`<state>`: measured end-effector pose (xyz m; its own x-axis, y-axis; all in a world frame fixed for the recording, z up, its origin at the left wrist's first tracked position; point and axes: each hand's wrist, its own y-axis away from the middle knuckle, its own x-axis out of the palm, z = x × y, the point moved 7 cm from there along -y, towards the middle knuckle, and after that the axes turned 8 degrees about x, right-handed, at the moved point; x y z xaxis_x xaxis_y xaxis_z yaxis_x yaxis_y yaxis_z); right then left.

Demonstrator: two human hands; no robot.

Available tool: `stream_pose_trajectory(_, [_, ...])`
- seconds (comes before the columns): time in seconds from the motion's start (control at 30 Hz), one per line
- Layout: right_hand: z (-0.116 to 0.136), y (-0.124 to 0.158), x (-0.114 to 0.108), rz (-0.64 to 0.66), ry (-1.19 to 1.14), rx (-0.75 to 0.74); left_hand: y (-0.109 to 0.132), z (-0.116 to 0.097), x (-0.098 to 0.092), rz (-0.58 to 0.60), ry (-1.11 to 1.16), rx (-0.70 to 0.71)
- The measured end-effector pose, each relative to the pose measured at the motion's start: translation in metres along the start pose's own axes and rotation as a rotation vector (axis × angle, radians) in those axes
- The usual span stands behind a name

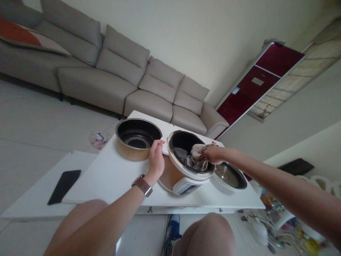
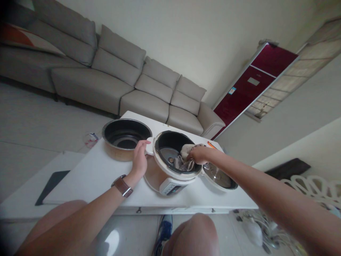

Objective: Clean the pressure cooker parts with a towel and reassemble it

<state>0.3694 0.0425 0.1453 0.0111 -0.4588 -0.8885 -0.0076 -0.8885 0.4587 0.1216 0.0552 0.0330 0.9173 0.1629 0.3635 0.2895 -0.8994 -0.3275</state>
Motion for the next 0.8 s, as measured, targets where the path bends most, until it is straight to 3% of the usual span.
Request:
stream_pose_trajectory(0.13, [0.012, 0.004, 0.008, 0.274, -0.122, -0.103, 0.000, -0.001, 0.000, -0.002, -0.001, 0.001])
stream_pose_trajectory(0.23, [0.025, 0.002, -0.001, 0.220, -0.275, -0.138, 0.000, -0.002, -0.001, -0.003, -0.001, 0.006])
stream_pose_trajectory(0.33, [0.032, 0.004, -0.003, 0.139, -0.282, -0.106, 0.000, -0.003, 0.000, -0.001, 0.002, 0.008])
stream_pose_trajectory(0.43, [0.037, 0.012, 0.011, 0.250, -0.397, -0.030, 0.000, -0.002, -0.001, 0.000, 0.000, 0.002])
stream_pose_trajectory(0.53, [0.042, 0.020, 0.016, 0.326, -0.655, 0.043, -0.001, -0.003, 0.000, -0.003, -0.002, 0.006])
stream_pose_trajectory(0.67, [0.031, 0.025, -0.011, 0.170, -0.933, 0.145, -0.001, -0.002, 0.000, -0.007, 0.002, 0.013])
stream_pose_trajectory(0.8, [-0.002, 0.043, -0.051, -0.105, -0.995, 0.180, -0.001, 0.000, 0.000, -0.004, 0.017, -0.010])
